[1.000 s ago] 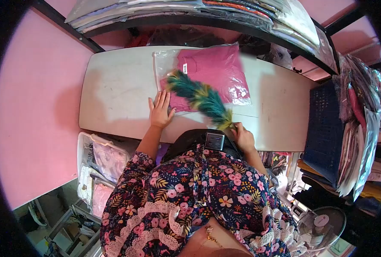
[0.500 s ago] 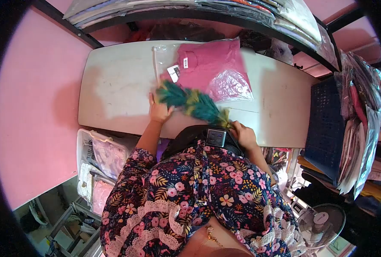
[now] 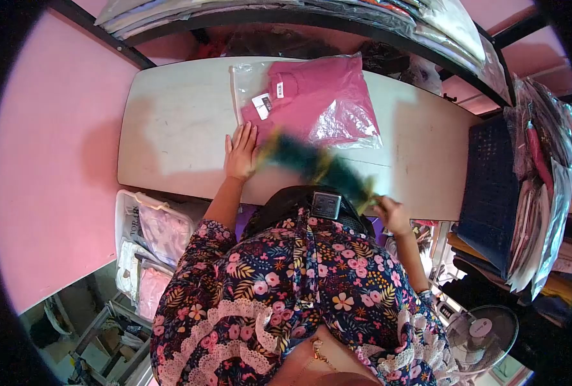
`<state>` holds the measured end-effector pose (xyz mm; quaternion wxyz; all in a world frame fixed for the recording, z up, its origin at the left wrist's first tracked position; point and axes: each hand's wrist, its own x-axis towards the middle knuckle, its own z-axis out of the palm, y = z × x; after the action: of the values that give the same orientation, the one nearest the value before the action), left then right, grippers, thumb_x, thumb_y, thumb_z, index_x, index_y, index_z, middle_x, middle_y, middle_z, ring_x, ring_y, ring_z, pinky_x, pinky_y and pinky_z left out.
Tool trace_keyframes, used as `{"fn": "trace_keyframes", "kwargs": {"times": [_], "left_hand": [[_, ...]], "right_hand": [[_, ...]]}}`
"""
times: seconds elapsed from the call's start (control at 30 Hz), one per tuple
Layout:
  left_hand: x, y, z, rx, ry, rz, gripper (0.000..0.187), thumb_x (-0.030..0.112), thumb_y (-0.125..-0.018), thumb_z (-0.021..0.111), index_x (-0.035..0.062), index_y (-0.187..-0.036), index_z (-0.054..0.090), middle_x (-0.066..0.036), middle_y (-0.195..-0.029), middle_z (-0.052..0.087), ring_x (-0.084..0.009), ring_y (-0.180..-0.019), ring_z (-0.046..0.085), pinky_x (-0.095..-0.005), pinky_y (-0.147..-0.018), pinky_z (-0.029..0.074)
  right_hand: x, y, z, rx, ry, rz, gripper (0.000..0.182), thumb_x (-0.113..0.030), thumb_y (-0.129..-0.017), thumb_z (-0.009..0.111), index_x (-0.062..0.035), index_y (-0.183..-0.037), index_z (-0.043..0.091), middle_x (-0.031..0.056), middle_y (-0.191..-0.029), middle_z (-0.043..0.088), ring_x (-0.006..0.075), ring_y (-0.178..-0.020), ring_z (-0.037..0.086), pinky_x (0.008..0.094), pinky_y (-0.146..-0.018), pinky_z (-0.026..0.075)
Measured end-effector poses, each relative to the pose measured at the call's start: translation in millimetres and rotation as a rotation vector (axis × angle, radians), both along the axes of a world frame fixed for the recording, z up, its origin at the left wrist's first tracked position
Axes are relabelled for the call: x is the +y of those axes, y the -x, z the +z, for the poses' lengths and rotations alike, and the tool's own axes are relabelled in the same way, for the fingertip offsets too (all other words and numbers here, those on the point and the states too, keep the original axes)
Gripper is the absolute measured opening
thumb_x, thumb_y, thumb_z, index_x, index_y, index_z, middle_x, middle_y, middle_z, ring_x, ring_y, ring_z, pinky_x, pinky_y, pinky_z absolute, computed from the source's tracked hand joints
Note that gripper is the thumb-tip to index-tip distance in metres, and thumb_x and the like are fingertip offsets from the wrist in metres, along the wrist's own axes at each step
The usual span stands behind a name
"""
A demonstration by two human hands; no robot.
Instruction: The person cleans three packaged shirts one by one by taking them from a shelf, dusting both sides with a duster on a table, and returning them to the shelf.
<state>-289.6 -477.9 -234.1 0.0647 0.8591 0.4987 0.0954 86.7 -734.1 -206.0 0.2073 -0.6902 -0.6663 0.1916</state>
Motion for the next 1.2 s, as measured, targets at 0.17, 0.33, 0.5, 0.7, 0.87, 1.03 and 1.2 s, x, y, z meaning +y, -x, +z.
{"fn": "trace_keyframes", "kwargs": {"times": [0.17,0.33,0.5,0.7,0.87,1.03,1.2], "left_hand": [[-1,-2,-3,-0.006,-0.024,0.006,0.060,0.026,-0.087,0.049,0.0148,-0.143,0.029,-0.004,-0.150,0.024,-0.0223,-0.138,0.021,-0.0530,-0.110,0.012],[1,-2,-3,-0.015,-0.028,0.006,0.060,0.027,-0.088,0.050,0.0149,-0.143,0.029,-0.003,-0.149,0.025,-0.0220,-0.138,0.021,-0.0524,-0.111,0.012],[0,0,-2,-0.011,-0.020,0.018,0.060,0.027,-0.087,0.051,0.0151,-0.142,0.030,-0.003,-0.149,0.025,-0.0225,-0.138,0.022,-0.0525,-0.111,0.013],[2,1,-10,0.087,-0.014,0.047,0.060,0.028,-0.087,0.051,0.0155,-0.142,0.030,-0.009,-0.149,0.024,-0.0238,-0.138,0.022,-0.0545,-0.110,0.012],[-1,-8,-5,0.054,-0.050,0.050,0.060,0.029,-0.087,0.051,0.0163,-0.142,0.030,-0.011,-0.149,0.024,-0.0242,-0.138,0.022,-0.0565,-0.109,0.012],[-3,-8,-5,0.038,-0.081,0.035,0.060,0.031,-0.087,0.051,0.0170,-0.141,0.031,-0.010,-0.148,0.026,-0.0246,-0.137,0.024,-0.0570,-0.109,0.014],[-2,-8,-8,0.025,-0.113,0.020,0.059,0.031,-0.086,0.052,0.0167,-0.140,0.035,-0.011,-0.146,0.029,-0.0254,-0.135,0.028,-0.0567,-0.108,0.015]], "right_hand": [[-46,-37,-31,0.004,0.196,-0.277,0.025,-0.024,-0.082,0.062,-0.0139,-0.105,0.058,0.0166,-0.093,0.065,0.0386,-0.085,0.061,0.0450,-0.071,0.049],[-106,-94,-33,-0.169,0.121,-0.646,0.025,-0.025,-0.089,0.056,-0.0107,-0.109,0.054,0.0198,-0.092,0.064,0.0402,-0.082,0.061,0.0463,-0.067,0.048],[-55,-60,-43,0.094,-0.125,-0.970,0.024,-0.019,-0.090,0.055,-0.0022,-0.106,0.052,0.0224,-0.094,0.062,0.0384,-0.083,0.062,0.0432,-0.070,0.048],[44,38,9,-0.003,-0.001,-0.079,0.029,-0.021,-0.083,0.061,-0.0110,-0.108,0.053,0.0155,-0.094,0.063,0.0387,-0.075,0.061,0.0461,-0.064,0.049],[83,12,10,-0.121,0.051,-0.611,0.025,-0.030,-0.088,0.056,-0.0123,-0.106,0.054,0.0229,-0.079,0.063,0.0432,-0.072,0.061,0.0537,-0.058,0.046],[115,16,59,-0.115,0.040,-0.435,0.021,-0.025,-0.090,0.053,-0.0123,-0.106,0.055,0.0225,-0.079,0.064,0.0429,-0.072,0.061,0.0530,-0.060,0.046],[152,57,87,-0.140,0.107,0.036,0.023,-0.024,-0.086,0.057,-0.0117,-0.105,0.056,0.0213,-0.078,0.064,0.0395,-0.074,0.063,0.0499,-0.063,0.049]]}}
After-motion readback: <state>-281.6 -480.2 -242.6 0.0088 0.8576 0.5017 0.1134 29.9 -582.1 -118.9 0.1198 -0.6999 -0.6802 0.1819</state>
